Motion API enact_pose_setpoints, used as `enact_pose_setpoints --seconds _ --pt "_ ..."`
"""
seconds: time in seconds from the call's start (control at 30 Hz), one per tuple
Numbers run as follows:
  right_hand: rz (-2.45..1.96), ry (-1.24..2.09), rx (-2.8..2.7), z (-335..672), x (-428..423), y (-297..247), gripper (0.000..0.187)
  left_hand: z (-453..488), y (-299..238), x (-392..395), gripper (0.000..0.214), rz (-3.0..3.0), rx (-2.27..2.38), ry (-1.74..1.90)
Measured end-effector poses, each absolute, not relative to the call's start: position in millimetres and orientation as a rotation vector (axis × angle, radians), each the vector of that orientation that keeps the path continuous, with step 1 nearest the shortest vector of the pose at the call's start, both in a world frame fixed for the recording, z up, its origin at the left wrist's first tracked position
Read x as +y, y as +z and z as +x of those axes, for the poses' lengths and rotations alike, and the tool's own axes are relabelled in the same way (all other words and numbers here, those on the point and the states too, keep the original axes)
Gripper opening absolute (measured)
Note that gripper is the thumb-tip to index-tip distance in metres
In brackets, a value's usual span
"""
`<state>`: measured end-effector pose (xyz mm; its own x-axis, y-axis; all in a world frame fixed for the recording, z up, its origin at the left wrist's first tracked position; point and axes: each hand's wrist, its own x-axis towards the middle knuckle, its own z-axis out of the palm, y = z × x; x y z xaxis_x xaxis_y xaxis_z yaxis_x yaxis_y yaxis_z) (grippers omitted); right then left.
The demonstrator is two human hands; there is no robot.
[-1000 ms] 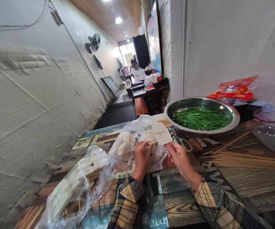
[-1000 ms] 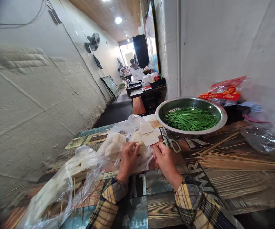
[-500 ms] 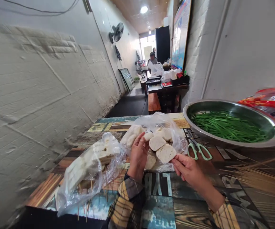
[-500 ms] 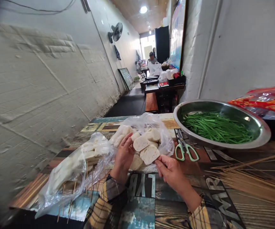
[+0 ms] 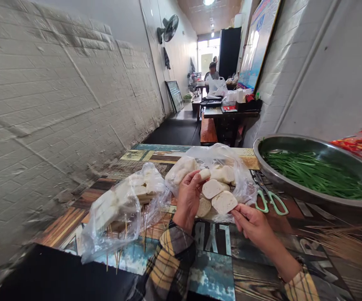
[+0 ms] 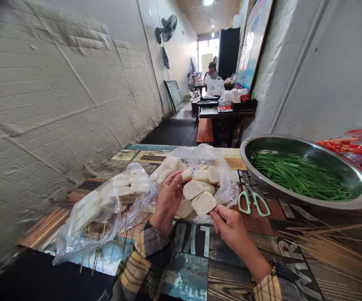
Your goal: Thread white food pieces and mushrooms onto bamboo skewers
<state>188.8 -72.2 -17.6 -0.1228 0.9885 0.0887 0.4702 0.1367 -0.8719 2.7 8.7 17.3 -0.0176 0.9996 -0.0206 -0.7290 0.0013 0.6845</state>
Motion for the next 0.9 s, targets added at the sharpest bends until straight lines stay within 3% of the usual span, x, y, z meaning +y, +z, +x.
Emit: enact_pose_setpoints --seconds 0.5,0.67,0.9 --pt "-1.44 0.905 -1.624 188.5 -70.9 -16.1 0.043 3.3 14.6 8.7 0.037 0.641 0.703 1.517" --pt "-1.448 0.891 -1.637 190.0 -70.8 -14.6 0.043 0.9 12.2 10.3 0.051 0.752 0.73 1.516" --pt "-1.452 0.864 -1.678 190.0 -70.7 -11.4 0.043 -0.6 12.7 12.8 0.04 0.755 0.713 1.452"
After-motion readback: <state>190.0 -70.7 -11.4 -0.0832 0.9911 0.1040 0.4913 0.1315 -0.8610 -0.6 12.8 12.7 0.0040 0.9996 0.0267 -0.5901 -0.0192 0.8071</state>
